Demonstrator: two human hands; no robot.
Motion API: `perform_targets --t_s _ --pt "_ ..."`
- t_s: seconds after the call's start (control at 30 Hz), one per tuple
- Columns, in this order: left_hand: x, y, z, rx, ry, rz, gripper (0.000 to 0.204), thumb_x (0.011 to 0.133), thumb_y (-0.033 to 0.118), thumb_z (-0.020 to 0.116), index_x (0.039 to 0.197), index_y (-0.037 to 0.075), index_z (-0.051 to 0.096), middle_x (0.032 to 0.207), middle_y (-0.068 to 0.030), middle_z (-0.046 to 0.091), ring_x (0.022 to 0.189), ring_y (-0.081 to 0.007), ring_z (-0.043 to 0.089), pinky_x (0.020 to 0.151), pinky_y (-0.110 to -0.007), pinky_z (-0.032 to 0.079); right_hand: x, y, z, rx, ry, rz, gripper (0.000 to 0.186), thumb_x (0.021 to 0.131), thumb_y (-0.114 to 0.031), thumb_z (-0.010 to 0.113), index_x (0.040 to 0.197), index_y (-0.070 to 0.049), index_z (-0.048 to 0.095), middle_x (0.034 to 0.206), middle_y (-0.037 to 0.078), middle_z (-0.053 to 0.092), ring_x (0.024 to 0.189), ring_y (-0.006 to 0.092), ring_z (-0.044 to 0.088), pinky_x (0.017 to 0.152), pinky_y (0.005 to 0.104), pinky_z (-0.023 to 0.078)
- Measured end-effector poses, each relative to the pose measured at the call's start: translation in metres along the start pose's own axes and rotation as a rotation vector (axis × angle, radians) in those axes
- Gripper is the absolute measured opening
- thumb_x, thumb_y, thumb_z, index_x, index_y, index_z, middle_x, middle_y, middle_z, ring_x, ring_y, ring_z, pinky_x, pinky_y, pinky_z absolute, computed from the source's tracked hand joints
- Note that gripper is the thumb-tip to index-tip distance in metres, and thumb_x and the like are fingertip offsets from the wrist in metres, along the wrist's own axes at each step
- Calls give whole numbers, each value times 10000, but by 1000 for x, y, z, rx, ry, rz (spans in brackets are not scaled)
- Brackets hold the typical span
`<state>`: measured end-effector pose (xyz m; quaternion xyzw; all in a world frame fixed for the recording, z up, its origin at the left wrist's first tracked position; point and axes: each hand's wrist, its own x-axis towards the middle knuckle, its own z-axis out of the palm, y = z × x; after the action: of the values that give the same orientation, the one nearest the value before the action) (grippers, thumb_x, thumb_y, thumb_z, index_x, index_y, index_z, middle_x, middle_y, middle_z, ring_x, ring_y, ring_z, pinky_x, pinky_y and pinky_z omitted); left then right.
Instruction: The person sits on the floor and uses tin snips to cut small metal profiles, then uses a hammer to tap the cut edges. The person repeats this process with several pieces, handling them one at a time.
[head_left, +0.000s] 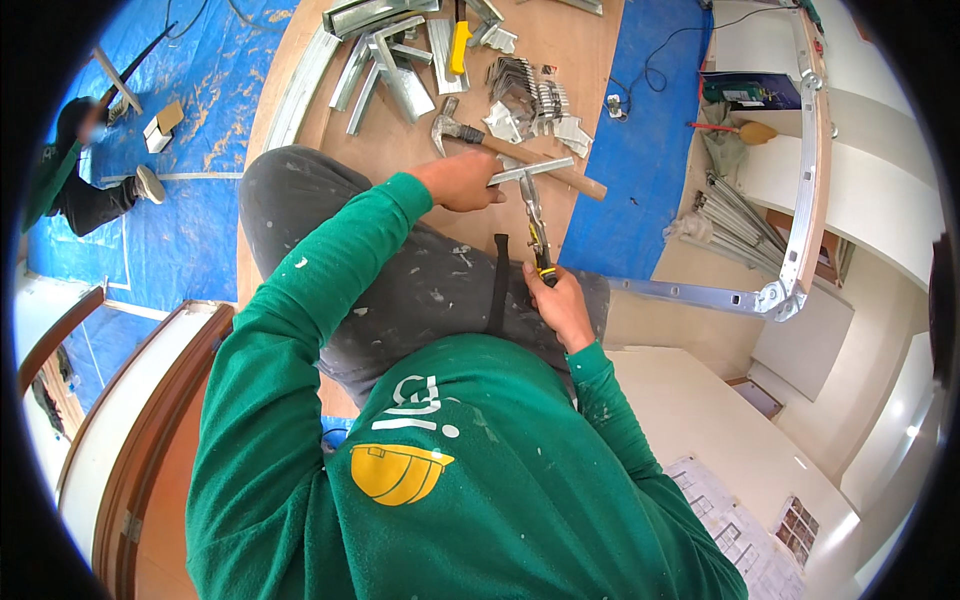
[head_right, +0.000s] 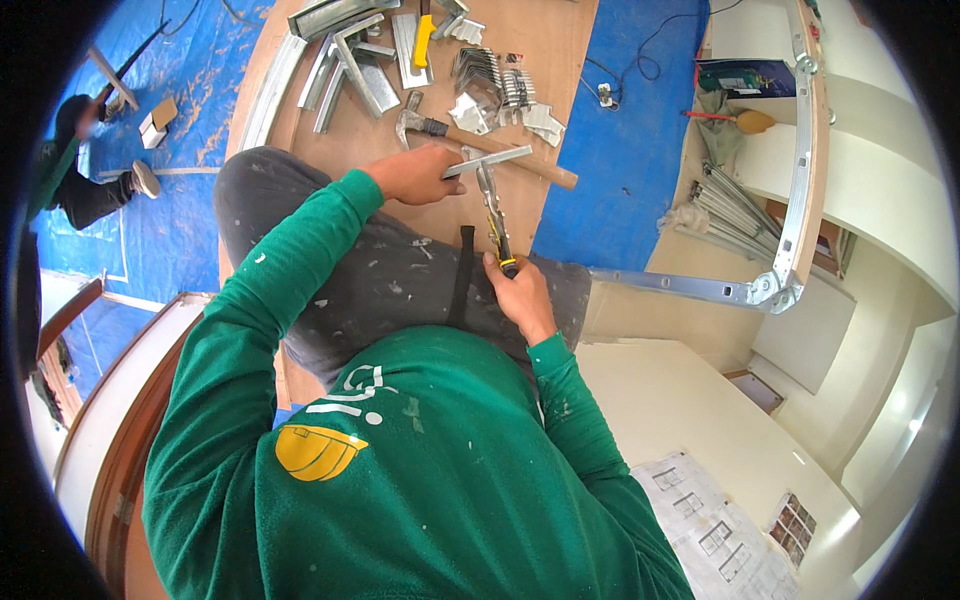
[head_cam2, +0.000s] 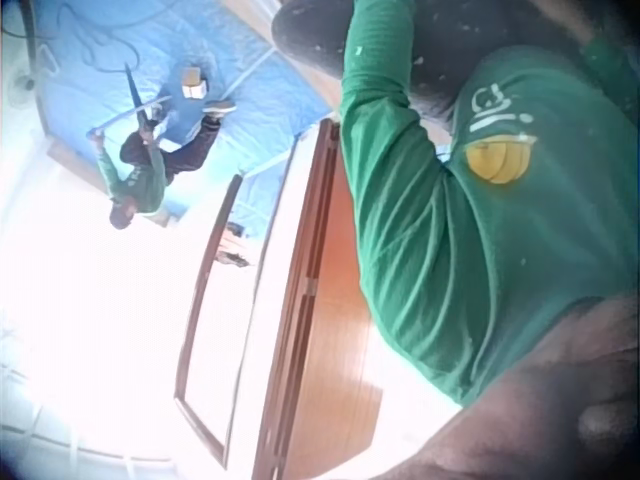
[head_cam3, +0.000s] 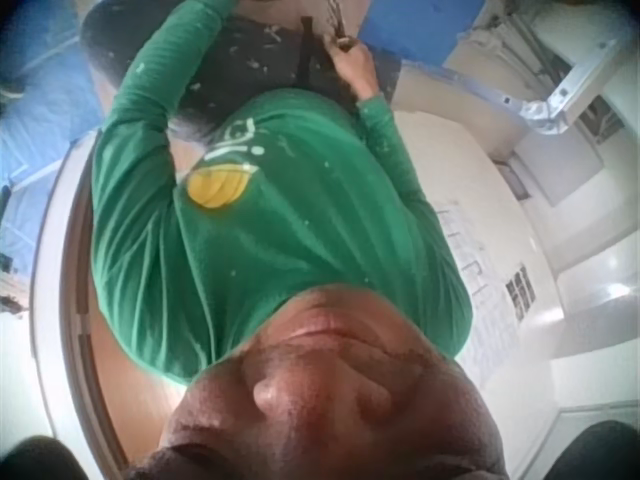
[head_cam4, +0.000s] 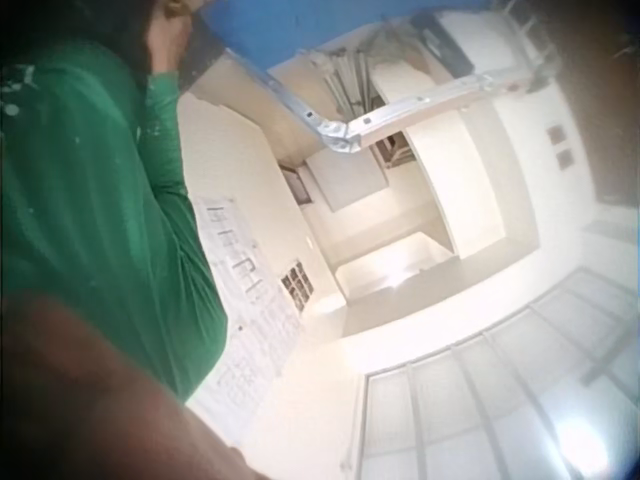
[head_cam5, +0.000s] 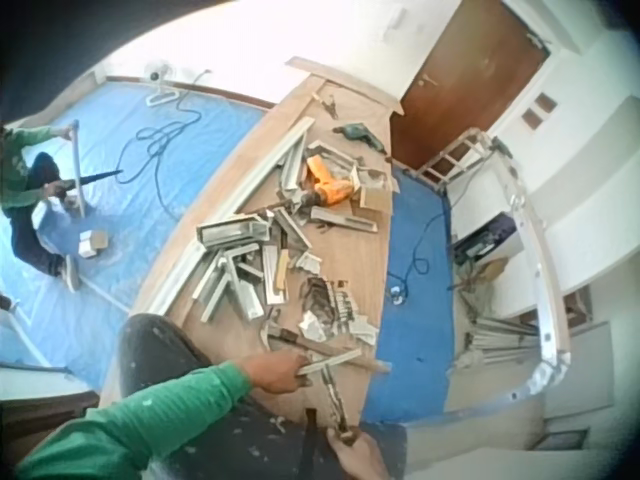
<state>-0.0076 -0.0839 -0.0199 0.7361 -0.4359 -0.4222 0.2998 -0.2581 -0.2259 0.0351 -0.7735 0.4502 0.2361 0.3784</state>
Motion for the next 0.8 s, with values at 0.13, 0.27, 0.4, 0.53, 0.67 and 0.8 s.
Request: perform_targets --t_s 0.13,0.27,0.4,0.53,0.67,0.8 --pt "-3 2 5 2 9 26 366 980 274 687 1221 -1 692 1094 -292 725 1071 -481 674 954 -533 532 -9 -8 -5 -65 -14 28 598 976 -539 697 919 57 698 749 184 691 709 297 640 714 446 505" --pt "0 0 13 56 3 14 355 984 252 677 1250 18 689 1102 -291 726 1068 -483 678 964 -545 530 -4 11 13 -23 59 -71 584 953 -512 747 868 62 678 684 168 650 631 249 564 651 434 483" --pt "1 -3 21 79 59 7 319 985 240 674 1206 12 702 1077 -293 731 1037 -493 686 943 -548 542 4 20 25 -36 97 -102 566 933 -488 780 856 64 686 686 189 658 629 271 601 648 439 492" --pt "4 -5 24 111 88 -62 285 984 245 676 1129 1 708 1039 -285 738 1007 -487 699 916 -547 556 12 20 29 -61 107 -79 539 922 -466 793 893 66 713 741 241 698 699 375 690 686 462 517" --pt "6 -10 22 162 111 -111 263 969 202 679 1099 -24 714 1030 -288 741 991 -460 726 894 -533 578 27 21 36 -39 132 -105 527 915 -455 798 937 67 727 791 281 708 767 440 711 717 478 531" --pt "8 -10 23 131 139 -87 247 960 205 679 1073 -11 723 1019 -278 743 976 -460 723 886 -542 574 21 28 29 -57 69 -107 519 928 -460 785 956 56 727 816 249 726 762 389 716 719 458 532"
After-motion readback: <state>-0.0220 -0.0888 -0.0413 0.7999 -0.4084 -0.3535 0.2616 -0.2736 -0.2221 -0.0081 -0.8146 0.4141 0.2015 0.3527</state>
